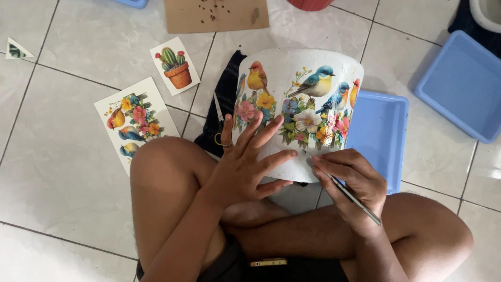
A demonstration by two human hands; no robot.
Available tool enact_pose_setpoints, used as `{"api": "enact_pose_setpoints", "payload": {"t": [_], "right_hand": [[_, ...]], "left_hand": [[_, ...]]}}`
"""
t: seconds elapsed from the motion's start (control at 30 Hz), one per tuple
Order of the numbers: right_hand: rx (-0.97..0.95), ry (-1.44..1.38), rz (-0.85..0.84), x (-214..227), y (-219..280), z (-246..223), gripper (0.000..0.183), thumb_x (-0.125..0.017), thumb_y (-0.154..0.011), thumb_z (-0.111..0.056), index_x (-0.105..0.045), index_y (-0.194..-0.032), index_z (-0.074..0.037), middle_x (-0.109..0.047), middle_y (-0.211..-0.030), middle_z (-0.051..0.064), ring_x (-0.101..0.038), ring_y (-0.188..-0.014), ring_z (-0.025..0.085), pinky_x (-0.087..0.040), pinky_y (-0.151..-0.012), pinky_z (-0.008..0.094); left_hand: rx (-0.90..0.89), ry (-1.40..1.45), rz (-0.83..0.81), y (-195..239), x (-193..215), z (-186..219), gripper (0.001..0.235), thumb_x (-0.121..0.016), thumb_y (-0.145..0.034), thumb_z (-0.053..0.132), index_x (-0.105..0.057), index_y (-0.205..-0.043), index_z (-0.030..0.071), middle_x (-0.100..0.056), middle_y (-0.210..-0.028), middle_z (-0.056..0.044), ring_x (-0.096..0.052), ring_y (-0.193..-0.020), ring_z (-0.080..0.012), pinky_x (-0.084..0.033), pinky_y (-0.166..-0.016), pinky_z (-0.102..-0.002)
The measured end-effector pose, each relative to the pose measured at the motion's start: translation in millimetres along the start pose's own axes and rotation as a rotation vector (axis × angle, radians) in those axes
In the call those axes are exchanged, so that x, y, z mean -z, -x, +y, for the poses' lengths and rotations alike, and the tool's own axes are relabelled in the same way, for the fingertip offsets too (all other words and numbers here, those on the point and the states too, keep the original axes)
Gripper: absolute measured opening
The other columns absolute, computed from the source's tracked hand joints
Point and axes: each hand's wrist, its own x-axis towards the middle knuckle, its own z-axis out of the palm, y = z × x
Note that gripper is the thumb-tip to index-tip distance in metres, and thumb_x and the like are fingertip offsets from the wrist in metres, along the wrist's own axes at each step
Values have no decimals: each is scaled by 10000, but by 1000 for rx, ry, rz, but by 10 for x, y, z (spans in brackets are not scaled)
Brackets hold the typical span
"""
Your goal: The person applies a printed decal featuring birds and flowers onto a white ceramic pot. They use a metal tool to smooth the decal and press it firmly onto the curved surface, working around the pot to ensure adhesion.
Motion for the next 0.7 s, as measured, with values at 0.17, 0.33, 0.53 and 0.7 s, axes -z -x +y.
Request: {"api": "enact_pose_setpoints", "payload": {"t": [0.17,0.33,0.53,0.7], "right_hand": [[-52,-61,6,-1,-13,-24,143,-695,-854,2,-693,-996,-9,-635,-971,97,-661,-872,185,-564,-813,250],[-182,-211,164,52,69,122,108,-674,-914,-155,-625,-991,-96,-647,-811,13,-583,-655,77,-499,-652,195],[-214,-113,170,-44,42,-89,144,-651,-898,-69,-614,-997,29,-655,-901,138,-651,-805,185,-553,-743,250],[-135,25,164,-115,72,-95,72,-653,-901,-14,-614,-955,13,-657,-884,119,-635,-809,205,-516,-704,259]], "left_hand": [[14,28,23,-4,-14,8,379,-478,-993,535,-553,-1248,265,-364,-1512,-157,-254,-1447,-369,-62,-1167,-635],[2,16,31,12,-44,0,376,-538,-986,521,-536,-1258,261,-355,-1515,-153,-245,-1450,-370,-53,-1173,-622],[-12,34,51,0,-67,1,357,-527,-991,498,-548,-1239,241,-362,-1508,-157,-259,-1444,-375,-73,-1171,-635],[-8,29,65,-14,-73,15,354,-484,-995,507,-572,-1206,237,-362,-1507,-147,-274,-1442,-364,-82,-1173,-620]]}}
